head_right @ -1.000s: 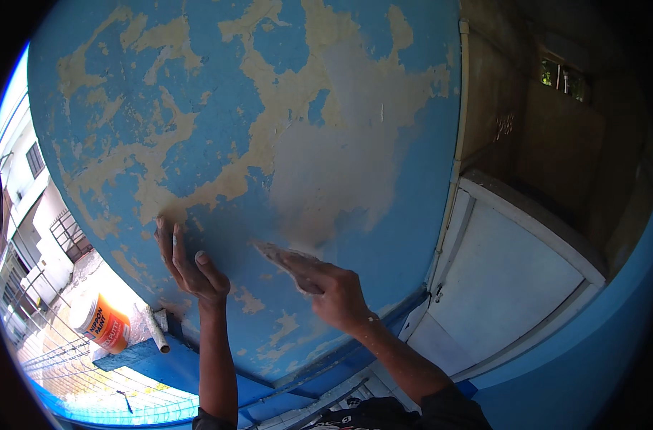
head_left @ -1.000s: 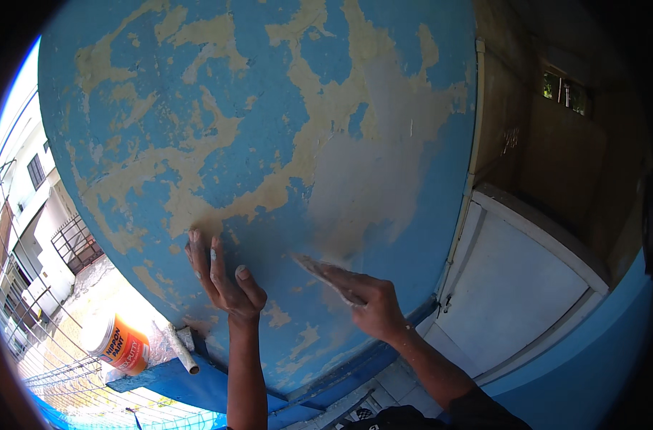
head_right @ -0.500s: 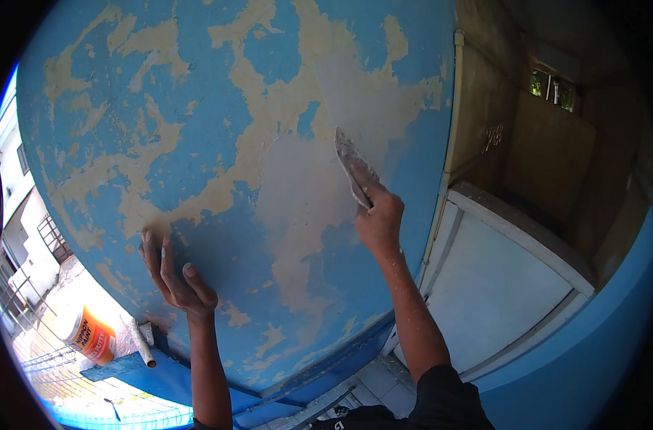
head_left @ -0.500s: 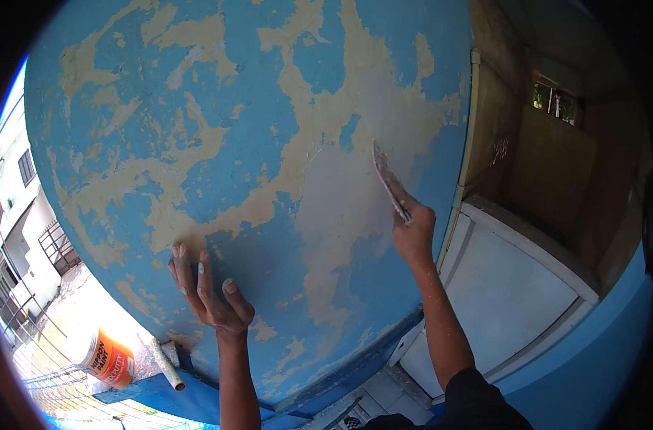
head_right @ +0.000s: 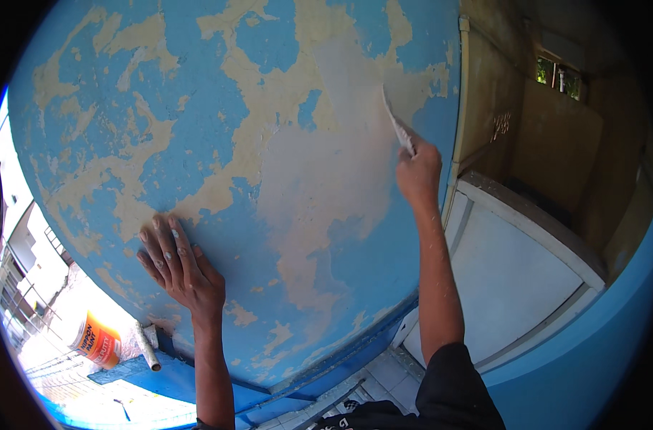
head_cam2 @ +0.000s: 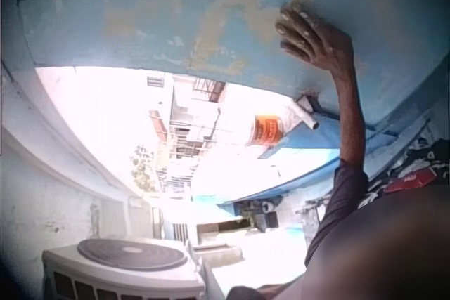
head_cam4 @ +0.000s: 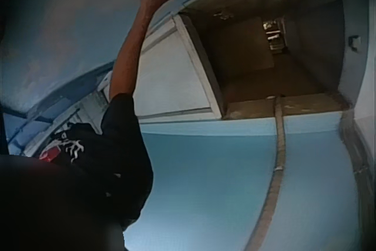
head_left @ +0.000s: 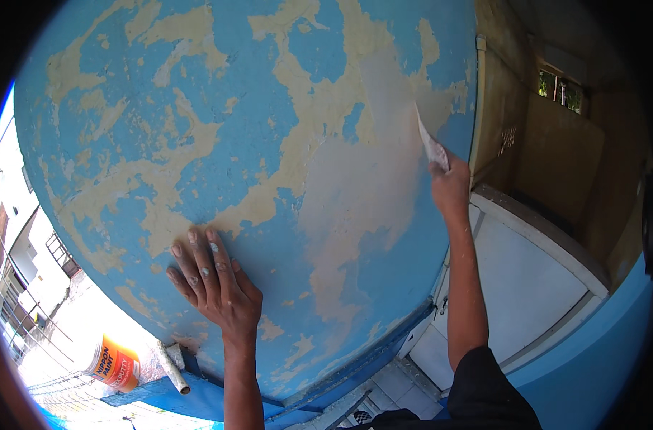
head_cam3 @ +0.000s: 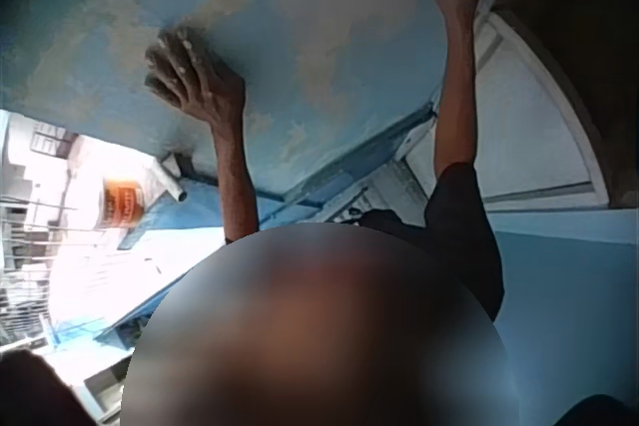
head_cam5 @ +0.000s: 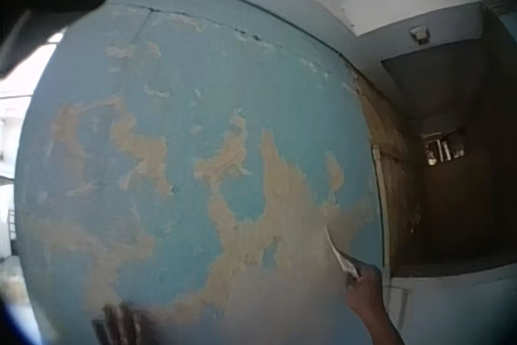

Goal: The person applies wall putty to an exterior wall and ceiling area with a putty knife, using a scraper to smooth the surface.

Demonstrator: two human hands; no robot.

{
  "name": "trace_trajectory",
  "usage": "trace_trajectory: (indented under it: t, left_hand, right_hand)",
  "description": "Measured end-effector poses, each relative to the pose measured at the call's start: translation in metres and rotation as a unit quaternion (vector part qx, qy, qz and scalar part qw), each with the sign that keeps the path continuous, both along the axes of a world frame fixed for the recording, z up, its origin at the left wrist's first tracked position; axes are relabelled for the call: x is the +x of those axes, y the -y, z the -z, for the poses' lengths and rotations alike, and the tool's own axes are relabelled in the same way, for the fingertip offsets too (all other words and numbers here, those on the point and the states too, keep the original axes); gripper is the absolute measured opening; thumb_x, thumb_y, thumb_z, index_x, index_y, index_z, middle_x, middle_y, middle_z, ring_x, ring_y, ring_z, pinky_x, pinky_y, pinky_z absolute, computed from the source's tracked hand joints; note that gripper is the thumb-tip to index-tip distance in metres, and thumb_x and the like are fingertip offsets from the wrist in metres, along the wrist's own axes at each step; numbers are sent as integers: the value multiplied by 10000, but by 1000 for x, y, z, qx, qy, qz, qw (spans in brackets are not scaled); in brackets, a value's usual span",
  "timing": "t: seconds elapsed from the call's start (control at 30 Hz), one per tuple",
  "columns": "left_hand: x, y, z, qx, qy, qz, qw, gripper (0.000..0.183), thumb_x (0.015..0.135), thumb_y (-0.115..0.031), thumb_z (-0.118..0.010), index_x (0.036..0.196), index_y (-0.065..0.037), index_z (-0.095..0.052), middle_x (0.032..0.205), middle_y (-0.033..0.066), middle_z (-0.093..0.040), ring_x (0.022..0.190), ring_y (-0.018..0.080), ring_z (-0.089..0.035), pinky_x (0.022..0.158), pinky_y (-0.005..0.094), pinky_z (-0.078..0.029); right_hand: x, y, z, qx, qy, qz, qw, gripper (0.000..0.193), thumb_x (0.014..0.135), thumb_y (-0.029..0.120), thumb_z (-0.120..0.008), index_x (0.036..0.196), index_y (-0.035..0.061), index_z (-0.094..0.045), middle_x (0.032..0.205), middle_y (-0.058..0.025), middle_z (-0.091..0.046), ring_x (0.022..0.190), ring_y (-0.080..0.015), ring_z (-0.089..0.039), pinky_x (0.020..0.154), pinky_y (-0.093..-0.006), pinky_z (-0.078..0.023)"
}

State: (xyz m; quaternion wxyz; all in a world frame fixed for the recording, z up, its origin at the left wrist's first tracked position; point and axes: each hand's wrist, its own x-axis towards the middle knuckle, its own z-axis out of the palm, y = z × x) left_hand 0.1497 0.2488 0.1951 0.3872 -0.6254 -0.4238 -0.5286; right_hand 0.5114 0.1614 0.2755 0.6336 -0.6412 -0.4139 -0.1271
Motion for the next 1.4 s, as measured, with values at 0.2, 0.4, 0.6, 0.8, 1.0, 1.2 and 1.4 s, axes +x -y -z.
trace_trajectory:
  t: [0.2,0.4,0.6,0.8,1.0,1.2,1.4]
  left_hand:
    - [-5,-2,-1,-12,0,-42,999,480,1072,-302,-357,1503,-132,-480,1589,88,-417,1529,296,-263,1258,541,-86]
    - [-18,-5,1,3,-5,-25,1000,475,1064,-317,-389,1491,-140,-499,1579,87,-433,1527,295,-269,1256,547,-85]
    - [-8,-1,1,-2,-2,-12,1000,466,1060,-332,-412,1471,-145,-526,1570,91,-446,1517,297,-295,1254,548,-91]
    - [-6,-1,0,3,7,-4,1000,458,1059,-326,-411,1465,-153,-536,1566,86,-452,1520,295,-289,1255,547,-83]
    - [-21,-5,2,-1,-2,-12,1000,457,1056,-324,-420,1468,-161,-533,1567,90,-451,1518,296,-293,1256,540,-82]
    - [-8,-2,3,-5,4,-5,1000,464,1050,-327,-424,1470,-159,-531,1562,94,-457,1516,306,-297,1253,548,-84]
    - [-9,-2,1,14,7,-2,1000,461,1049,-332,-420,1462,-165,-539,1559,101,-460,1510,311,-310,1252,550,-88]
  right_hand:
    - [-187,10,130,31,197,-140,970,744,707,-147,-618,1398,127,-608,1292,-166,-675,1167,-340,-670,903,-387,-594]
    - [-138,43,118,-25,-31,-314,949,565,852,-100,-613,1385,87,-609,1301,-204,-660,1112,-325,-699,867,-395,-609]
    - [-69,-17,89,175,408,-36,895,490,910,-22,-626,1380,115,-612,1416,-130,-600,1320,-312,-566,1091,-454,-499]
    - [-60,-9,184,2,474,-123,872,569,819,65,-738,1364,187,-630,1460,-29,-573,1409,-238,-474,1175,-451,-422]
    - [-35,33,113,22,33,-136,990,374,933,21,-632,1307,14,-641,1283,-154,-689,1138,-255,-688,974,-351,-542]
    - [-71,-6,77,-16,-59,-100,993,459,851,-104,-593,1296,-11,-657,1244,-218,-692,1113,-261,-702,912,-351,-563]
    - [-207,19,174,-2,166,-132,977,686,730,-168,-579,1332,148,-671,1271,-151,-693,1161,-298,-682,926,-380,-586]
